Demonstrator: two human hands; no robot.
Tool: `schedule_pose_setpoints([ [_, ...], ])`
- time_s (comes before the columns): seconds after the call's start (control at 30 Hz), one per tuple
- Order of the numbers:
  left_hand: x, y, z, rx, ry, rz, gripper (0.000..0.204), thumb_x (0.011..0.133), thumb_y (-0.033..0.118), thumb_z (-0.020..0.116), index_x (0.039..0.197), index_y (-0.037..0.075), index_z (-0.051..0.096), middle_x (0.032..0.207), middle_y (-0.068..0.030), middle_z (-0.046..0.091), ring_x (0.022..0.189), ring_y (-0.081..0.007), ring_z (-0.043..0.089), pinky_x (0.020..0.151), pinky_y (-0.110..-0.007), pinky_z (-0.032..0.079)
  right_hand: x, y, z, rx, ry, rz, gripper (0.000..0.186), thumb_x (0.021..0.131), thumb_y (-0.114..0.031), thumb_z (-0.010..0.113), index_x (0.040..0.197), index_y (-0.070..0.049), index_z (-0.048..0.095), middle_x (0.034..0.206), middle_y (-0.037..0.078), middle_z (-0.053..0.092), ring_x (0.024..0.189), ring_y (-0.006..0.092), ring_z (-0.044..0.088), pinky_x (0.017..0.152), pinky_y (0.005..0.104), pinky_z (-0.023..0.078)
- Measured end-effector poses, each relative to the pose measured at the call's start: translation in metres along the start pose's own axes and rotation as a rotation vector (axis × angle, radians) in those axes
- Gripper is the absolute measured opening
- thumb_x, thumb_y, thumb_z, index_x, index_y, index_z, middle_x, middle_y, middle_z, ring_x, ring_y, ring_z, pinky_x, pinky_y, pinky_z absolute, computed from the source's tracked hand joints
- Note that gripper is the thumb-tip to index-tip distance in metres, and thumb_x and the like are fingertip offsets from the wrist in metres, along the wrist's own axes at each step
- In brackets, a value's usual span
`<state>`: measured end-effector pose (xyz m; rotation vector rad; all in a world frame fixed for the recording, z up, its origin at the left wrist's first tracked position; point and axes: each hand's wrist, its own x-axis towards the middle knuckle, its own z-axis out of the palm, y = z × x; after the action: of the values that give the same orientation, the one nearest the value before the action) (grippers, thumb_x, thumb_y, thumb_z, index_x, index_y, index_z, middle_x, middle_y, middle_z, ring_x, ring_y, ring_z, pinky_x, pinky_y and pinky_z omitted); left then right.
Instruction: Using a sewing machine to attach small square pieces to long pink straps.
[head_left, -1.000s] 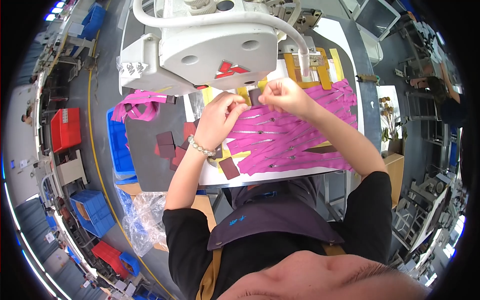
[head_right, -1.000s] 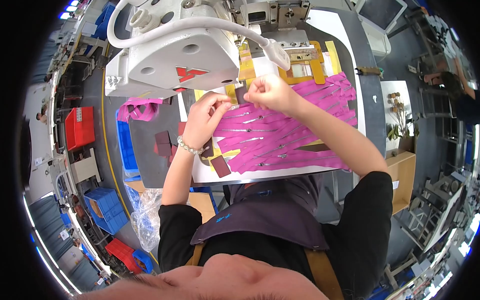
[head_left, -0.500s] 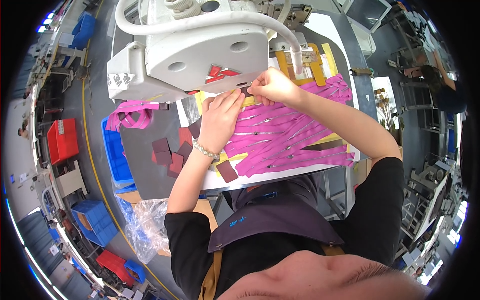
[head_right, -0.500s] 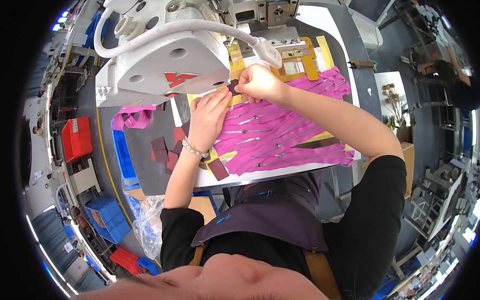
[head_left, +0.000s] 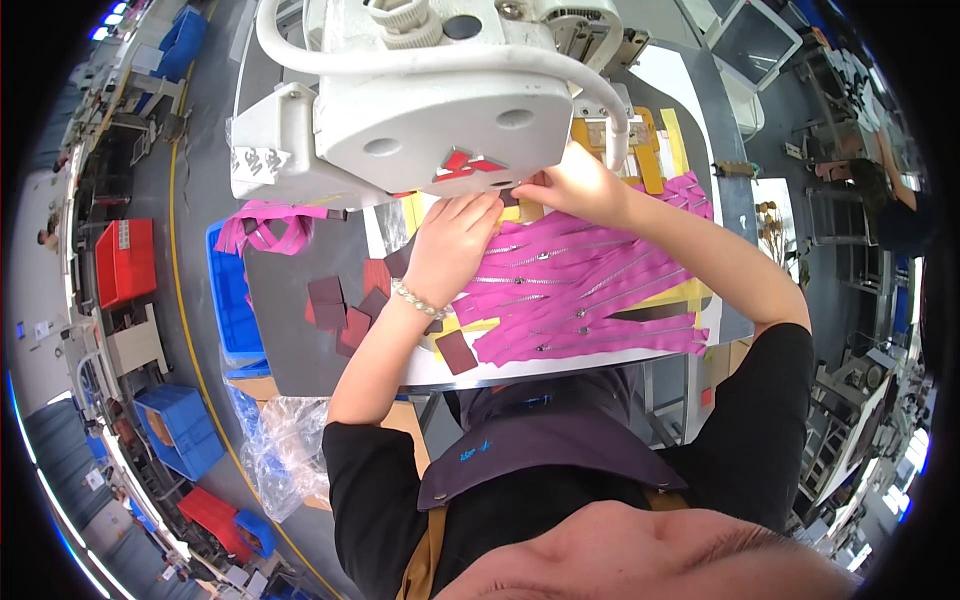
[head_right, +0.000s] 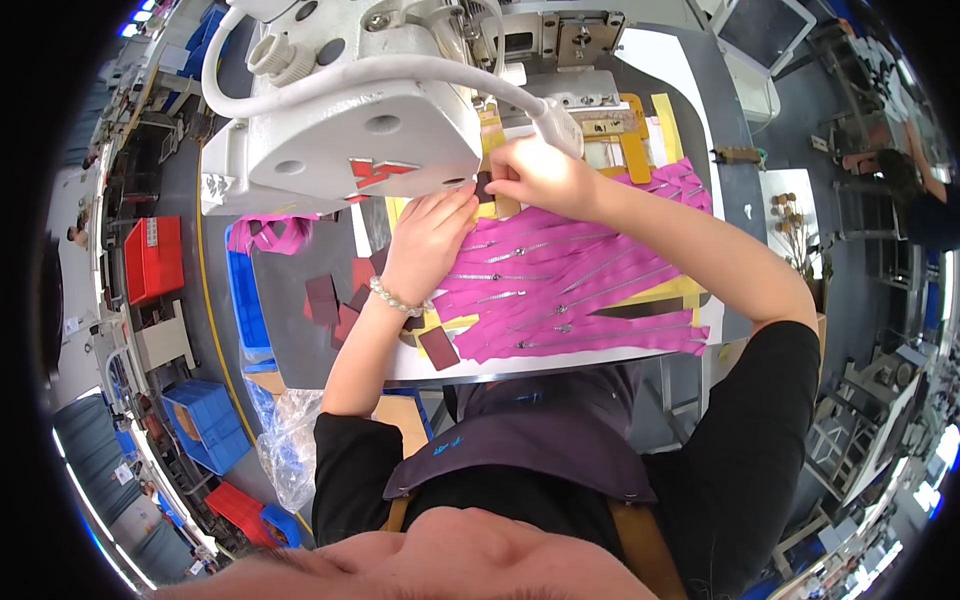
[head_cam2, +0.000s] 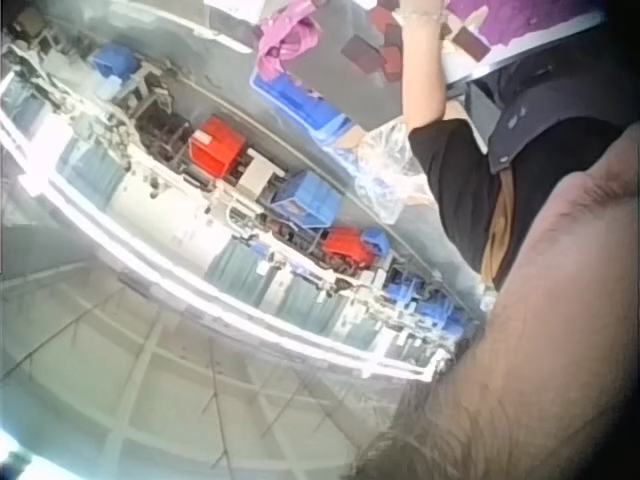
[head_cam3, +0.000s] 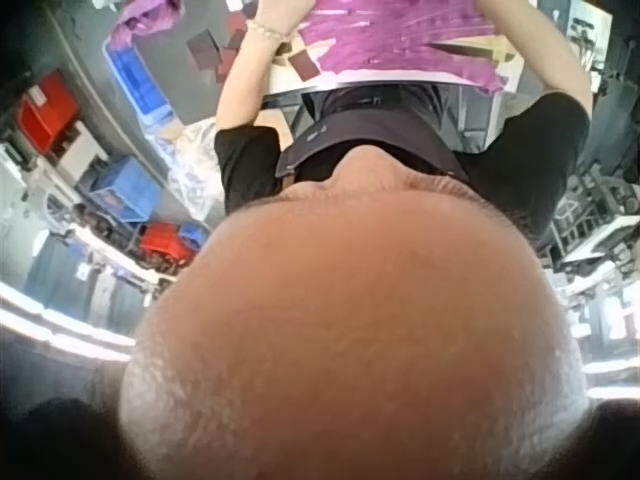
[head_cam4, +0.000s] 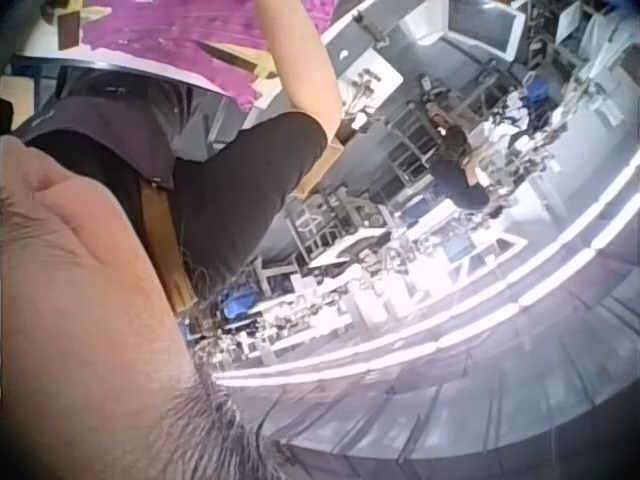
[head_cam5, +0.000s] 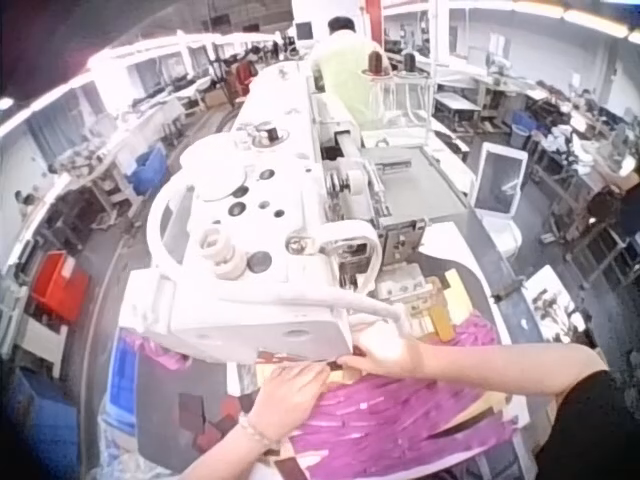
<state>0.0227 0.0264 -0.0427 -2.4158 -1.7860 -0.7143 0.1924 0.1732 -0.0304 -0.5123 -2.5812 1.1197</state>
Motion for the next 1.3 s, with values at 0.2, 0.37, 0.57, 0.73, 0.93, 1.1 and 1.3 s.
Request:
schedule_pose_setpoints([
  [0.2, -0.007, -0.006, -0.003, -0.116, -0.007, 0.006, 0.030, 0.078, 0.007, 0.063, 0.107, 0.000, 0.063, 0.113, -0.0099, 0.063, 0.103, -0.0246, 0.059, 0.086, -0.036, 0.047, -0.028, 0.018, -0.009, -0.254, 0.006, -0.427, 0.030, 0.079, -0.007, 0.065, 0.109, -0.009, 0.065, 0.110, 0.004, 0.062, 0.103, 0.0225, 0.058, 0.082, 0.0358, 0.049],
  [0.37, -0.009, -0.010, -0.001, -0.161, -0.036, -0.012, 0.033, 0.078, 0.008, 0.067, 0.110, 0.000, 0.064, 0.114, -0.0108, 0.063, 0.104, -0.0264, 0.059, 0.087, -0.038, 0.047, -0.032, 0.022, -0.006, -0.338, -0.019, -0.452, 0.036, 0.077, -0.004, 0.062, 0.111, -0.013, 0.064, 0.126, -0.002, 0.057, 0.110, 0.0199, 0.056, 0.076, 0.0310, 0.055],
  [0.57, -0.009, -0.011, -0.004, -0.179, -0.062, -0.029, 0.033, 0.078, 0.008, 0.067, 0.110, 0.001, 0.064, 0.113, -0.0100, 0.064, 0.104, -0.0253, 0.060, 0.086, -0.037, 0.047, -0.032, 0.021, -0.006, -0.402, -0.096, -0.392, 0.043, 0.076, -0.003, 0.057, 0.117, -0.018, 0.059, 0.128, -0.005, 0.056, 0.114, 0.0135, 0.053, 0.063, 0.0284, 0.056],
  [0.73, -0.010, -0.017, -0.005, -0.181, -0.144, -0.036, 0.033, 0.078, 0.008, 0.067, 0.110, 0.002, 0.064, 0.109, -0.0086, 0.066, 0.093, -0.0247, 0.063, 0.079, -0.035, 0.049, -0.032, 0.018, -0.008, -0.435, -0.134, -0.343, 0.044, 0.074, -0.004, 0.057, 0.116, -0.018, 0.059, 0.128, -0.006, 0.056, 0.116, 0.0138, 0.052, 0.066, 0.0295, 0.055],
  [0.93, -0.022, -0.020, 0.002, -0.154, -0.219, -0.077, 0.033, 0.079, 0.009, 0.068, 0.111, 0.005, 0.065, 0.094, -0.0069, 0.067, 0.073, -0.0209, 0.064, 0.060, -0.031, 0.051, -0.032, 0.014, -0.009, -0.427, 0.002, -0.429, 0.044, 0.071, -0.007, 0.061, 0.113, -0.017, 0.061, 0.128, -0.005, 0.056, 0.114, 0.0197, 0.054, 0.086, 0.0350, 0.050],
  [1.1, -0.021, -0.016, -0.004, -0.175, -0.214, -0.094, 0.033, 0.079, 0.009, 0.069, 0.112, 0.006, 0.065, 0.093, -0.0067, 0.067, 0.074, -0.0196, 0.064, 0.060, -0.030, 0.051, -0.030, 0.014, -0.008, -0.454, 0.025, -0.470, 0.041, 0.074, -0.011, 0.062, 0.115, -0.016, 0.060, 0.128, -0.005, 0.056, 0.113, 0.0200, 0.054, 0.085, 0.0354, 0.050],
  [1.3, -0.016, -0.009, -0.013, -0.284, -0.080, -0.155, 0.029, 0.075, 0.008, 0.071, 0.104, 0.006, 0.067, 0.098, -0.0053, 0.067, 0.086, -0.0215, 0.064, 0.073, -0.033, 0.049, -0.032, 0.021, -0.012, -0.335, 0.098, -0.368, 0.033, 0.078, -0.011, 0.063, 0.111, -0.014, 0.062, 0.116, -0.001, 0.060, 0.105, 0.0233, 0.057, 0.087, 0.0399, 0.048],
])
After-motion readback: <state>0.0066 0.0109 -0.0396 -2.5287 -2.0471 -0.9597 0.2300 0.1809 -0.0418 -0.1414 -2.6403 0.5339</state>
